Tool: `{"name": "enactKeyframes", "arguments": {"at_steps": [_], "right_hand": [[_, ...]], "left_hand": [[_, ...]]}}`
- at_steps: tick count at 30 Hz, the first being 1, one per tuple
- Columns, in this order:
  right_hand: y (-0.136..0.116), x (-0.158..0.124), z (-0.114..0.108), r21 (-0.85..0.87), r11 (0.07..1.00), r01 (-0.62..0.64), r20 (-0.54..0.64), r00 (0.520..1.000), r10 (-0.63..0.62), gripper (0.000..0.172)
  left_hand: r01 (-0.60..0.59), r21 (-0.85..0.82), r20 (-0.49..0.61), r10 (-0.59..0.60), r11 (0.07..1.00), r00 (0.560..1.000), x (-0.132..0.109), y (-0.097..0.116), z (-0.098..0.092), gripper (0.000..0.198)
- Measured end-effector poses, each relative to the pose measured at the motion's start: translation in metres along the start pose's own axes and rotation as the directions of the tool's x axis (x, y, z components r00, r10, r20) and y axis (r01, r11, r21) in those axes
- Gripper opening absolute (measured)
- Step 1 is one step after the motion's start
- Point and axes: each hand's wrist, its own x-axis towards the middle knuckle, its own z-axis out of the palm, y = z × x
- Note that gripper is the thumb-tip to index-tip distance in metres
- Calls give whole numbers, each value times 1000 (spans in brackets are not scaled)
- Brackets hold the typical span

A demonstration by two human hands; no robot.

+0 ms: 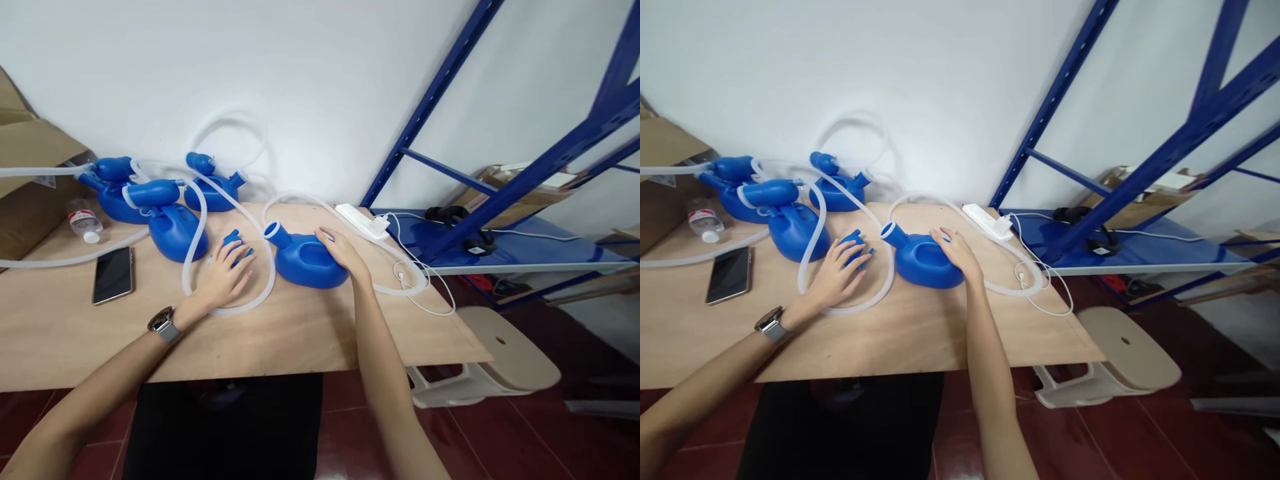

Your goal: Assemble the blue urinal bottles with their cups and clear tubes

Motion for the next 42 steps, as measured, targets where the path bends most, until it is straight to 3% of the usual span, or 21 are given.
{"name": "enactKeyframes", "arguments": {"at_steps": [4, 7, 9, 11, 13, 15, 17, 19, 21, 22, 25, 28, 31, 35, 38, 42], "right_hand": [[1, 1, -2, 88, 995, 41, 73, 996, -48, 60], [-1, -2, 0, 87, 996, 35, 34, 999, -38, 58], [-2, -4, 2, 99, 995, 17, 33, 999, -21, 57], [-4, -7, 3, 139, 990, 8, 39, 999, -13, 58], [-6, -9, 3, 201, 980, 13, 38, 999, -21, 60], [-8, -11, 3, 262, 964, 41, 22, 999, -48, 59], [-10, -12, 2, 307, 948, 81, 12, 996, -89, 51], [-10, -13, 2, 324, 939, 113, 9, 992, -123, 43], [-9, -13, 2, 323, 937, 133, 0, 990, -141, 41], [-9, -13, 2, 316, 937, 148, -11, 988, -152, 42], [-6, -13, 1, 273, 939, 210, -49, 978, -204, 45], [-4, -14, 0, 212, 947, 240, -68, 971, -231, 49], [-5, -14, -1, 225, 960, 165, -30, 986, -162, 48], [-8, -13, -1, 200, 976, 92, 12, 995, -97, 45], [-8, -12, 0, 182, 978, 106, -9, 994, -106, 44], [-6, -12, 1, 176, 979, 101, -11, 995, -100, 45]], "left_hand": [[124, -131, 50, -118, 984, 992, 35, 6, 13, 48], [264, -303, 41, -264, 916, 964, 73, -11, 30, 42], [371, -482, -5, -426, 794, 905, 101, -30, 43, 38], [412, -669, 50, -515, 619, 855, 127, -50, 56, 56], [453, -748, 241, -437, 485, 866, 151, -63, 70, 71], [512, -711, 438, -266, 483, 859, 172, -65, 83, 75], [527, -607, 581, -120, 595, 805, 190, -59, 96, 73], [476, -506, 653, -40, 719, 756, 204, -48, 105, 68], [390, -457, 672, 22, 799, 740, 217, -38, 109, 62], [347, -456, 653, 43, 819, 756, 223, -35, 107, 58], [259, -491, 533, 51, 832, 845, 235, -38, 89, 52], [251, -475, 434, -24, 843, 901, 234, -58, 51, 57], [275, -393, 364, -126, 877, 923, 211, -88, 4, 56], [301, -307, 361, -182, 903, 915, 159, -122, -47, 55], [272, -265, 376, -161, 925, 913, 126, -125, -63, 53], [195, -223, 276, -130, 955, 952, 115, -100, -60, 50]]}}
